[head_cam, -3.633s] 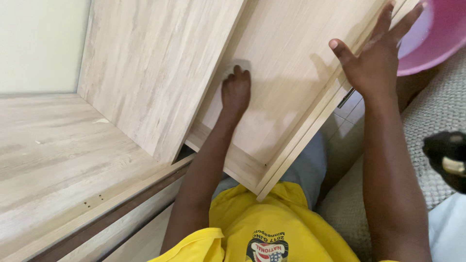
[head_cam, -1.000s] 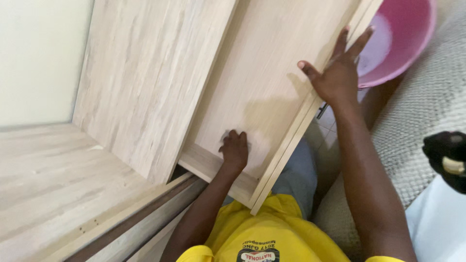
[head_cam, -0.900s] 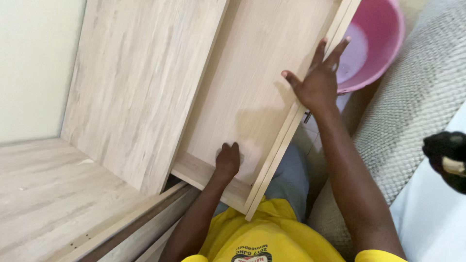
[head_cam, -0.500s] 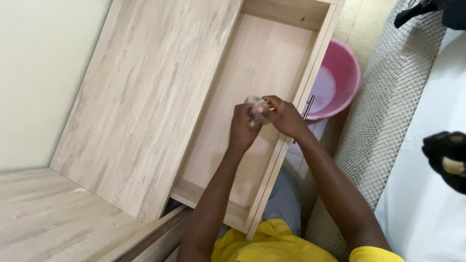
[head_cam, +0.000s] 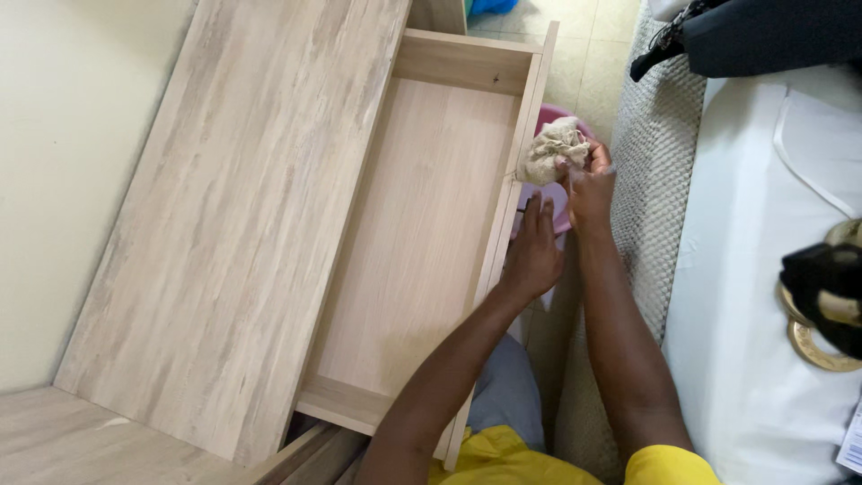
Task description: The person removes items from a wooden cabinet, including a cable, tape, and a box. They then wipe the interior surfaces with a cloth, repeatedly dipping it into a pink bucket of water. Finally, they place several items back into the cabinet.
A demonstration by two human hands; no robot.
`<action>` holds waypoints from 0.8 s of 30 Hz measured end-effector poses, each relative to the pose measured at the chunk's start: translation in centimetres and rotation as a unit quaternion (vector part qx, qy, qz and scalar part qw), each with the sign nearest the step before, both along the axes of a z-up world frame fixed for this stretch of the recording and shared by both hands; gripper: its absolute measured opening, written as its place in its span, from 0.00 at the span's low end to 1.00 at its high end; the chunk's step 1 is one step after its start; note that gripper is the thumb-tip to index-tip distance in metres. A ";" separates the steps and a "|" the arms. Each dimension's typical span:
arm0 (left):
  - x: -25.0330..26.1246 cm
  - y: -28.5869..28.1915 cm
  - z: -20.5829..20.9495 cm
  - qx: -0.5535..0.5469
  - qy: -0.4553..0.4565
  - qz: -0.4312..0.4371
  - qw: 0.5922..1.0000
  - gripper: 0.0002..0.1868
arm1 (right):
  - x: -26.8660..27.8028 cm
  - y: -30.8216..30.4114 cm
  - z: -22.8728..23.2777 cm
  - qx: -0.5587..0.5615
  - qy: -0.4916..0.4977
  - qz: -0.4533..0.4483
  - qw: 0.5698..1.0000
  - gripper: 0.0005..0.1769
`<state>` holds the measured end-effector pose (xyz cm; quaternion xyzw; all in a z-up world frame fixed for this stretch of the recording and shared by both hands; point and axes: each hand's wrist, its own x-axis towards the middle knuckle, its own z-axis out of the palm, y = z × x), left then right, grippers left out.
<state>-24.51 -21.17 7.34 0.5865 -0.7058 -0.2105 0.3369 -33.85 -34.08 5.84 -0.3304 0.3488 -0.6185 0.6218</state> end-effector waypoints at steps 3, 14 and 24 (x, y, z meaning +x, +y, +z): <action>-0.3 0.1 -3.5 0.033 -0.198 -0.028 0.979 0.37 | -0.3 0.0 0.2 -0.014 -0.049 0.003 0.999 0.25; 0.3 -0.4 -10.8 -0.109 -0.340 -0.009 0.934 0.21 | -0.1 1.2 1.0 -0.007 -0.141 0.104 0.984 0.31; 2.5 -0.8 -10.6 -0.094 -0.372 -0.018 0.923 0.20 | -0.8 0.0 -0.5 -0.023 -0.190 0.084 0.978 0.38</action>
